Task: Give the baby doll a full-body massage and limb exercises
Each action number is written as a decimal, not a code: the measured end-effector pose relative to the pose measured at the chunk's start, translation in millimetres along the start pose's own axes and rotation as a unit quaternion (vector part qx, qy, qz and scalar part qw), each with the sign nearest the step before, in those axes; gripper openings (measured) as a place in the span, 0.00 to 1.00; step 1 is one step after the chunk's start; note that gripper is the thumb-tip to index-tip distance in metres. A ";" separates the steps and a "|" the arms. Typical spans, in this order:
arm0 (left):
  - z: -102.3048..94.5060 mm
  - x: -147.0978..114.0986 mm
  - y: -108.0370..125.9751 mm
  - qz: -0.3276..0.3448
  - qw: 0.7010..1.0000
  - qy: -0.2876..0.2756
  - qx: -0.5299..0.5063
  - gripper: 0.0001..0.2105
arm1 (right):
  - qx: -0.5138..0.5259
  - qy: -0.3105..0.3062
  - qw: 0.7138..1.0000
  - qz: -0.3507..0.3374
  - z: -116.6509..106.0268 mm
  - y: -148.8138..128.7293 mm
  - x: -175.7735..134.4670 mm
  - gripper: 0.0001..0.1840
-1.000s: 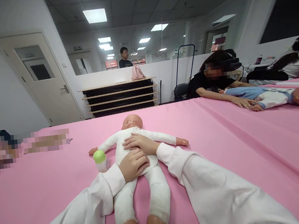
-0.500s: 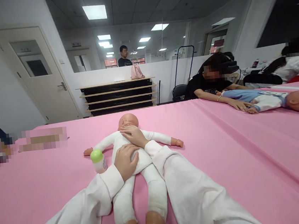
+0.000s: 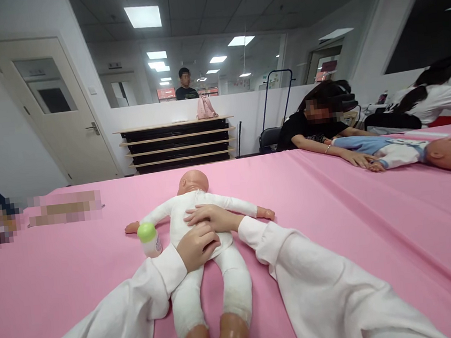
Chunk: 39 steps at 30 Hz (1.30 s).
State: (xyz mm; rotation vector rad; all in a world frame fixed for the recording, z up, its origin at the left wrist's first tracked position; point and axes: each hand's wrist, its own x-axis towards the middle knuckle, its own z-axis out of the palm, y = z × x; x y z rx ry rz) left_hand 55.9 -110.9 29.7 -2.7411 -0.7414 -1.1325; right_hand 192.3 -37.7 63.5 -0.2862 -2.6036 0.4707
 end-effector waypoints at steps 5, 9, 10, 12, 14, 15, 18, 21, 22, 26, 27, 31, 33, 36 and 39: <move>-2.3 2.0 -0.3 0.023 0.996 -0.077 -0.039 0.13 | -0.130 -0.134 0.981 -0.051 -13.1 6.9 29.6 0.20; -5.3 5.7 3.2 -0.026 0.993 -0.118 0.003 0.16 | -0.185 -0.093 0.978 -0.036 -8.6 21.8 40.0 0.23; -5.6 6.1 3.8 -0.059 0.992 -0.115 0.014 0.17 | -0.186 -0.064 0.980 -0.014 -6.1 27.7 39.9 0.23; -5.4 5.4 3.7 -0.138 0.986 -0.087 0.033 0.17 | -0.167 0.008 0.985 0.045 -0.6 40.1 36.5 0.22; -4.0 2.7 1.5 -0.215 0.975 -0.032 0.049 0.16 | -0.127 0.072 0.984 0.099 4.4 50.2 28.9 0.22; -3.1 0.8 -0.2 -0.245 0.968 0.003 0.059 0.15 | -0.104 0.094 0.983 0.120 6.4 53.1 23.8 0.23; -0.6 -4.8 -4.8 -0.281 0.949 0.115 0.087 0.11 | -0.047 0.125 0.978 0.157 10.3 50.6 5.6 0.26; -0.1 -7.2 -4.8 -0.234 0.953 0.168 0.098 0.08 | 0.027 0.159 0.972 0.170 11.3 35.6 -10.6 0.23; -0.3 -7.1 -3.9 -0.203 0.960 0.166 0.094 0.08 | 0.059 0.168 0.969 0.170 10.8 29.9 -13.7 0.21; -1.0 -4.7 -0.6 -0.072 0.989 0.130 0.026 0.08 | 0.114 0.117 0.977 0.138 4.4 12.5 -7.6 0.15; -0.8 -4.2 -0.7 -0.051 0.992 0.117 0.003 0.08 | 0.099 0.075 0.985 0.118 2.0 9.9 -1.2 0.14; -1.1 -2.6 -2.6 -0.002 0.998 0.020 -0.057 0.14 | -0.002 -0.113 0.993 0.023 -3.9 4.4 34.7 0.13; -3.6 -0.8 -2.3 -0.005 0.998 -0.041 -0.046 0.17 | -0.059 -0.155 0.986 -0.009 -2.8 5.3 51.6 0.14; -8.6 3.0 0.7 -0.064 0.993 -0.094 0.013 0.17 | -0.129 -0.149 0.980 -0.006 -0.1 13.4 67.5 0.19; -10.1 5.3 2.8 -0.147 0.983 -0.093 0.053 0.17 | -0.164 -0.110 0.980 0.031 -2.9 27.5 69.1 0.21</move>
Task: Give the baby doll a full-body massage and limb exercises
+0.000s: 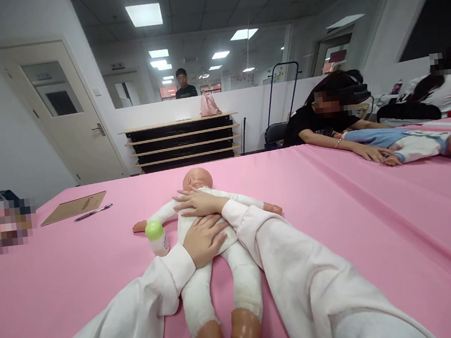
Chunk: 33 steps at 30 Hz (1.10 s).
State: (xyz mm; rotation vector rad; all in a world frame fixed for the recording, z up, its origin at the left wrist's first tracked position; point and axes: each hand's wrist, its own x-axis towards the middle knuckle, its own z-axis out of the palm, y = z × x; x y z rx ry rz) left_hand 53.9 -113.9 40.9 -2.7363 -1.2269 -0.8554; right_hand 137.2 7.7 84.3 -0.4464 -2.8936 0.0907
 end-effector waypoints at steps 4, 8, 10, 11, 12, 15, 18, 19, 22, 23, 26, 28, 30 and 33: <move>6.8 -1.4 -2.0 -0.113 0.992 0.051 0.023 0.18 | 0.029 0.044 0.996 0.078 2.4 20.6 -19.4 0.25; 13.6 -4.2 -3.6 -0.211 0.969 0.113 0.060 0.18 | 0.078 0.097 0.979 0.162 18.2 29.0 -51.3 0.28; 10.6 -2.2 -4.2 -0.226 0.965 0.118 0.065 0.17 | 0.096 0.122 0.966 0.209 29.5 28.1 -65.0 0.31; 6.7 0.5 -5.2 -0.225 0.966 0.115 0.064 0.16 | 0.104 0.134 0.958 0.231 34.7 26.7 -70.3 0.33; 1.3 4.4 -7.1 -0.221 0.968 0.107 0.060 0.15 | 0.108 0.145 0.951 0.250 38.9 24.7 -74.4 0.34; -18.4 21.1 -19.3 -0.227 0.969 0.089 0.040 0.17 | 0.101 0.172 0.940 0.276 45.4 15.1 -81.2 0.36; -30.6 36.4 -37.2 -0.258 0.958 0.123 0.034 0.14 | 0.080 0.192 0.939 0.272 46.2 4.3 -84.5 0.35; -30.8 39.4 -42.9 -0.259 0.955 0.139 0.042 0.14 | 0.072 0.198 0.939 0.271 46.4 1.8 -85.7 0.34; -21.3 40.7 -55.6 -0.230 0.961 0.136 0.067 0.17 | 0.052 0.199 0.938 0.278 47.7 -1.0 -89.3 0.32; -16.3 39.2 -58.5 -0.229 0.964 0.119 0.066 0.19 | 0.045 0.192 0.939 0.281 47.8 -0.9 -90.3 0.32; -3.3 32.4 -65.0 -0.288 0.954 0.067 0.038 0.22 | 0.023 0.163 0.945 0.282 45.6 -0.1 -92.3 0.30; 0.9 28.2 -68.7 -0.354 0.934 0.052 0.017 0.25 | 0.008 0.147 0.946 0.289 43.1 -0.3 -94.0 0.29; 1.9 25.2 -71.6 -0.409 0.912 0.042 0.011 0.29 | -0.006 0.137 0.943 0.305 42.1 -0.5 -97.1 0.29; 1.5 22.5 -72.7 -0.464 0.885 0.035 0.025 0.36 | -0.037 0.132 0.924 0.356 45.9 1.1 -104.1 0.29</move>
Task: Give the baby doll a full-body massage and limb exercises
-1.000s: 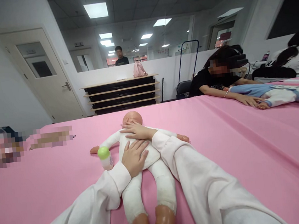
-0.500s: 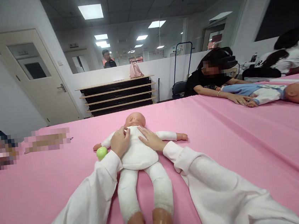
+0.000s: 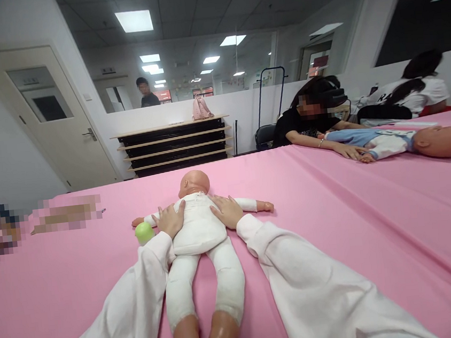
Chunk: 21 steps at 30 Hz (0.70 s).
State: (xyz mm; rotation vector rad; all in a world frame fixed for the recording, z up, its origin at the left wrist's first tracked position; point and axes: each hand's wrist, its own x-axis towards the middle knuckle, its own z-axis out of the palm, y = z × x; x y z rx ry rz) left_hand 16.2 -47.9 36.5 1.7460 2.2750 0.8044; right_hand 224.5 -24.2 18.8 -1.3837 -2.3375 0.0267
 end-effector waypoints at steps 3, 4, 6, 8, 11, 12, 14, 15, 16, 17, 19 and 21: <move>1.0 -3.6 -0.2 -0.046 0.999 0.017 0.017 0.41 | -0.053 0.035 0.995 0.072 5.9 6.7 -4.3 0.29; 1.7 -5.2 -0.3 -0.059 0.998 0.029 0.021 0.42 | -0.067 0.050 0.992 0.092 7.3 8.0 -5.0 0.29; 2.8 -8.0 -1.1 -0.063 0.995 0.072 0.030 0.41 | -0.077 0.083 0.987 0.118 7.5 8.1 -4.9 0.29; 3.1 -8.9 -3.0 -0.007 0.991 0.128 0.036 0.35 | -0.056 0.124 0.984 0.118 3.8 4.7 -3.4 0.28; 2.7 -5.9 -6.6 0.196 0.968 0.152 0.031 0.24 | 0.027 0.172 0.985 0.017 -5.0 -4.6 -1.1 0.27; 2.6 -4.1 -7.6 0.266 0.954 0.137 0.026 0.23 | 0.057 0.160 0.985 -0.039 -7.0 -7.7 -0.8 0.27; 3.0 -0.8 -8.9 0.354 0.930 0.094 0.010 0.23 | 0.101 0.089 0.982 -0.129 -8.1 -12.2 -1.1 0.27; 3.4 0.5 -9.2 0.367 0.927 0.073 0.002 0.22 | 0.113 0.044 0.982 -0.148 -7.2 -13.1 -1.7 0.27; 3.8 1.4 -9.4 0.361 0.931 0.053 -0.006 0.22 | 0.117 0.002 0.982 -0.151 -5.7 -13.3 -2.4 0.27; 4.3 1.8 -9.5 0.341 0.939 0.037 -0.013 0.21 | 0.115 -0.027 0.983 -0.141 -4.0 -12.6 -3.1 0.27; 5.1 1.8 -9.9 0.280 0.960 0.014 -0.024 0.21 | 0.101 -0.047 0.988 -0.106 -0.9 -9.9 -4.3 0.27; 5.7 0.9 -10.7 0.204 0.979 0.010 -0.025 0.22 | 0.070 -0.042 0.994 -0.070 1.1 -6.4 -5.2 0.28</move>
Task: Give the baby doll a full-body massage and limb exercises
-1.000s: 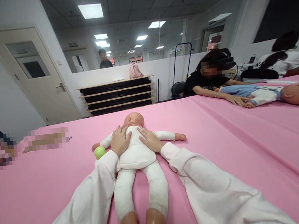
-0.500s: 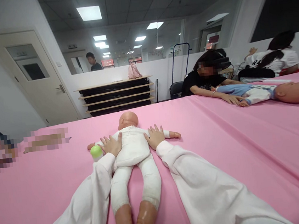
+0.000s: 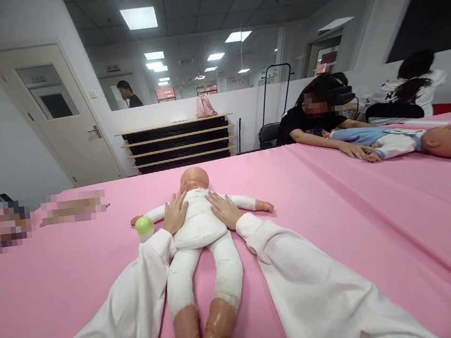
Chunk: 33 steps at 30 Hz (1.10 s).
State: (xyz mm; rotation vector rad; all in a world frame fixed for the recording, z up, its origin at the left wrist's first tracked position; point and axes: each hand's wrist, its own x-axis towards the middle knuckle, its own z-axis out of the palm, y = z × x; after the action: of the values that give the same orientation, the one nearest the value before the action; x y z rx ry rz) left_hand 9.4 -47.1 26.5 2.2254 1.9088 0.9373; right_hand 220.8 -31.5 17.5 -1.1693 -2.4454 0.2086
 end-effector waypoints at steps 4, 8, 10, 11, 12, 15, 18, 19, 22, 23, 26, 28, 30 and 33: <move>-0.2 -4.4 -0.6 -0.150 0.988 0.029 0.020 0.30 | -0.097 0.082 0.979 0.157 3.0 6.3 -2.1 0.31; 0.0 -8.0 -1.4 -0.173 0.976 0.118 0.062 0.27 | -0.120 0.198 0.937 0.261 5.9 7.7 -3.6 0.29; 1.2 -7.5 -2.6 -0.097 0.984 0.141 0.044 0.24 | -0.076 0.241 0.947 0.197 5.3 4.3 -3.4 0.28; 2.0 -6.6 -3.4 -0.042 0.988 0.145 0.024 0.23 | -0.051 0.252 0.957 0.137 4.3 1.6 -3.2 0.28; 2.7 -5.3 -4.0 0.017 0.989 0.144 0.003 0.23 | -0.026 0.248 0.966 0.069 2.9 -1.4 -3.0 0.28; 3.9 -0.8 -4.8 0.168 0.980 0.104 -0.032 0.22 | 0.025 0.143 0.987 -0.069 -2.6 -8.9 -2.8 0.28; 3.5 2.6 -3.8 0.199 0.979 0.036 -0.028 0.20 | 0.025 0.033 0.998 -0.049 -6.6 -9.0 -2.5 0.28; 3.4 3.4 -3.7 0.171 0.985 0.023 -0.026 0.20 | 0.016 0.017 0.999 -0.027 -6.9 -7.3 -2.0 0.28; 4.8 4.3 -6.1 0.053 0.998 0.013 -0.025 0.21 | -0.033 0.014 0.999 0.041 -4.2 1.0 0.1 0.29; 5.6 4.3 -8.1 0.019 0.999 0.015 -0.022 0.21 | -0.054 0.020 0.996 0.061 -2.5 3.8 0.7 0.29; 8.1 2.7 -16.2 -0.062 0.997 0.041 0.008 0.22 | -0.123 0.058 0.983 0.127 2.2 10.4 0.6 0.29; 8.6 1.1 -21.7 -0.098 0.992 0.075 0.031 0.21 | -0.156 0.105 0.965 0.182 3.1 12.5 -1.2 0.28; 7.8 -0.3 -25.9 -0.110 0.986 0.119 0.028 0.20 | -0.162 0.164 0.946 0.228 1.7 12.7 -3.6 0.27; 5.8 -1.2 -28.8 -0.068 0.977 0.200 -0.019 0.20 | -0.128 0.252 0.939 0.195 -2.3 10.2 -6.3 0.27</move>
State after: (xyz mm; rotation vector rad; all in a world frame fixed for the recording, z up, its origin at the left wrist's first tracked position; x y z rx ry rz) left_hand -13.2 -39.7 9.1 1.9666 2.1397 1.4750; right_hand 232.6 -30.0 14.4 -1.5863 -1.8154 -0.2776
